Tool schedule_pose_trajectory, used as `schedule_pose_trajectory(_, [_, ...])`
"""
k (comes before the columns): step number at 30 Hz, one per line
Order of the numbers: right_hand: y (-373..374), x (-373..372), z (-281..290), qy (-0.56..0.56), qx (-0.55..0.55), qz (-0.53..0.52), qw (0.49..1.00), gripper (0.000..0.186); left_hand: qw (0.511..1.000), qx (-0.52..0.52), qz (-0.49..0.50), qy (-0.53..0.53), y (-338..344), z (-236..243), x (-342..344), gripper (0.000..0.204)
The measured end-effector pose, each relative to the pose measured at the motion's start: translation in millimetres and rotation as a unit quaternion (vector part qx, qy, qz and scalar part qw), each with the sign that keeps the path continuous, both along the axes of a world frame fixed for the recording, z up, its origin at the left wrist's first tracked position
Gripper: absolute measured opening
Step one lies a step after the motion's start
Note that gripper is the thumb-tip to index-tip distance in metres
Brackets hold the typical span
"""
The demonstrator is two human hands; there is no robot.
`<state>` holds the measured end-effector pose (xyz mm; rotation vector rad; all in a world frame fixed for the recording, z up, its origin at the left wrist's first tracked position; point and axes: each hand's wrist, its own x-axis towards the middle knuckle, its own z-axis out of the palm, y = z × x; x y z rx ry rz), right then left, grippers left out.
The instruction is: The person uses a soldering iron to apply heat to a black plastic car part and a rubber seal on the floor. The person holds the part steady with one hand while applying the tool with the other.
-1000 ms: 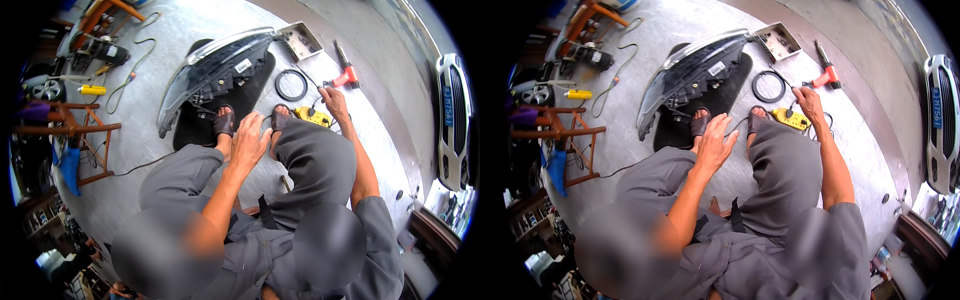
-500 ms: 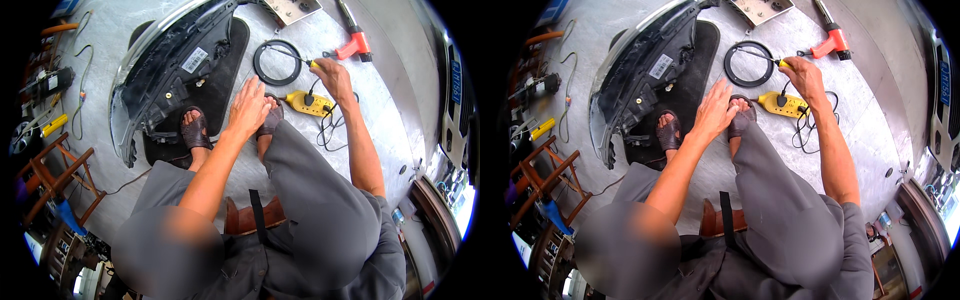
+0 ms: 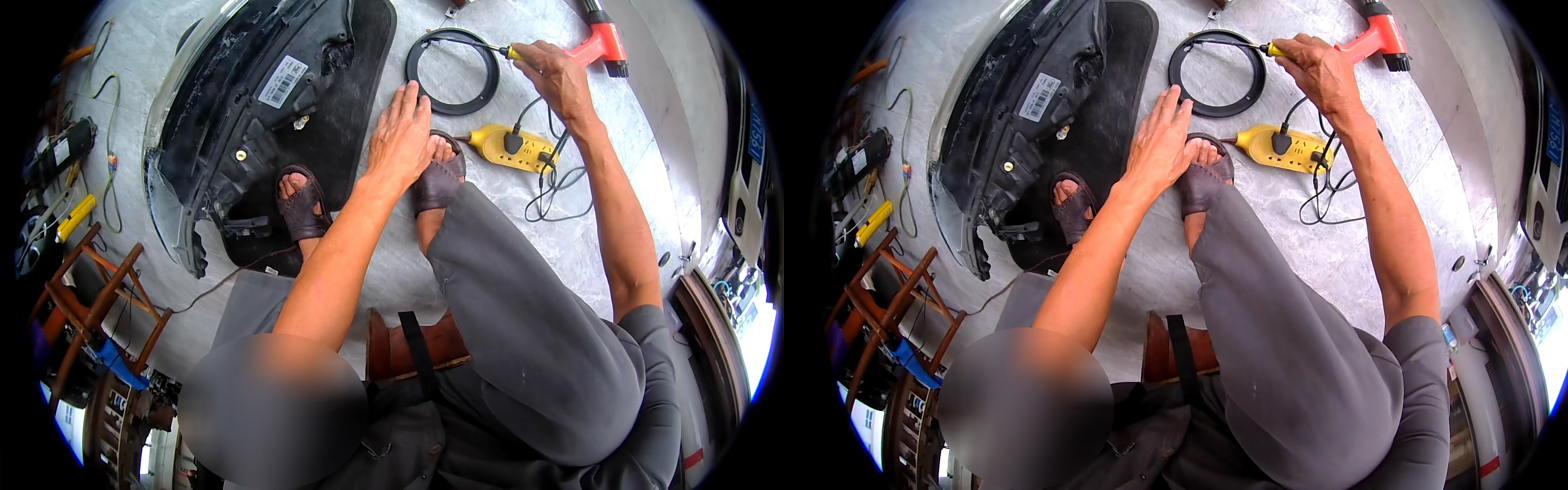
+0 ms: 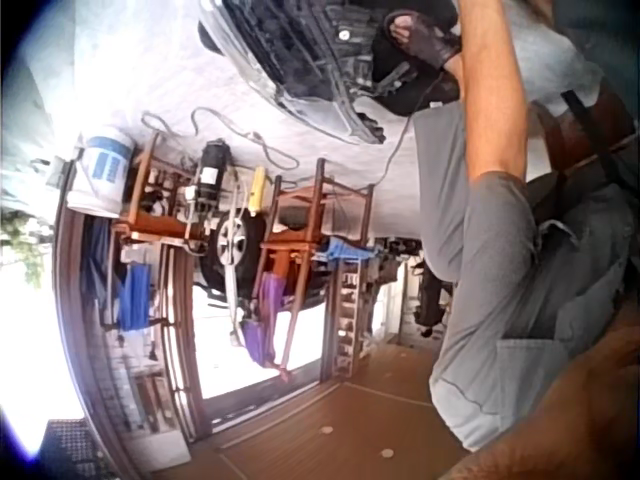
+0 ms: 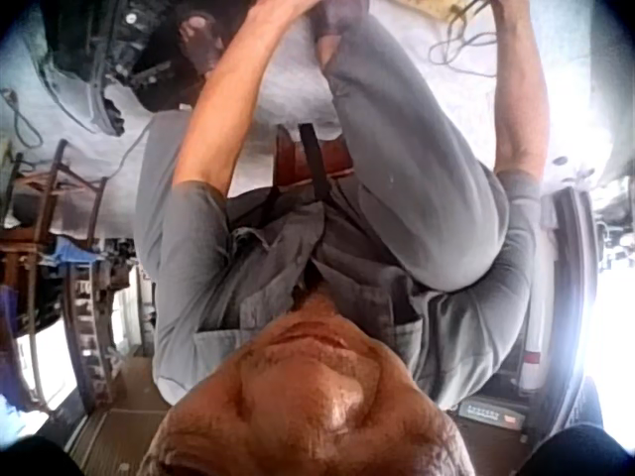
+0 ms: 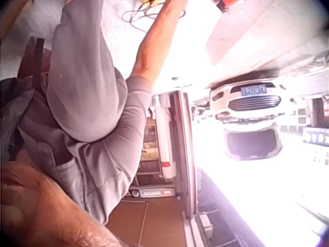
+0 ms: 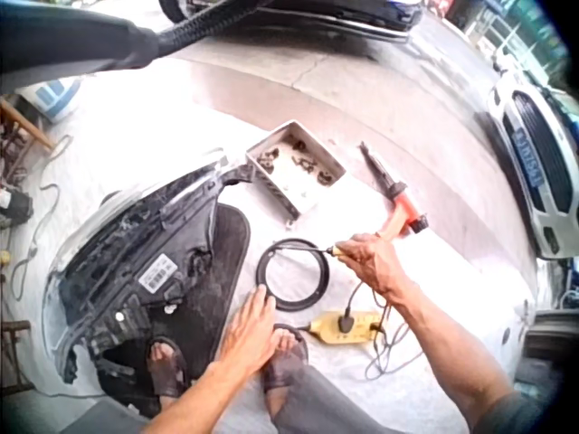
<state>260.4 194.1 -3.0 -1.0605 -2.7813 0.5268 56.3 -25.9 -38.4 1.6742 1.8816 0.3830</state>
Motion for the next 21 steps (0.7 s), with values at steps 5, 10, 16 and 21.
schedule_pose_trajectory(5, [1, -3, -2, -0.015, 0.01, 0.017, 1.0, 0.025, 1.0, 0.005, -0.002, 0.006, 0, -1, 0, 0.061])
schedule_pose_trajectory(10, [2, -3, -10, -0.015, 0.002, 0.024, 1.0, 0.026, 1.0, -0.02, 0.0, -0.004, 0, -7, 6, 0.063])
schedule_pose_trajectory(16, [2, 1, -15, -0.023, -0.003, 0.023, 0.999, 0.026, 0.999, -0.037, 0.001, -0.005, 0, -11, 10, 0.066])
schedule_pose_trajectory(21, [3, 5, -12, -0.026, -0.022, 0.036, 0.999, 0.026, 0.998, -0.058, 0.013, -0.006, 0, -12, 13, 0.07])
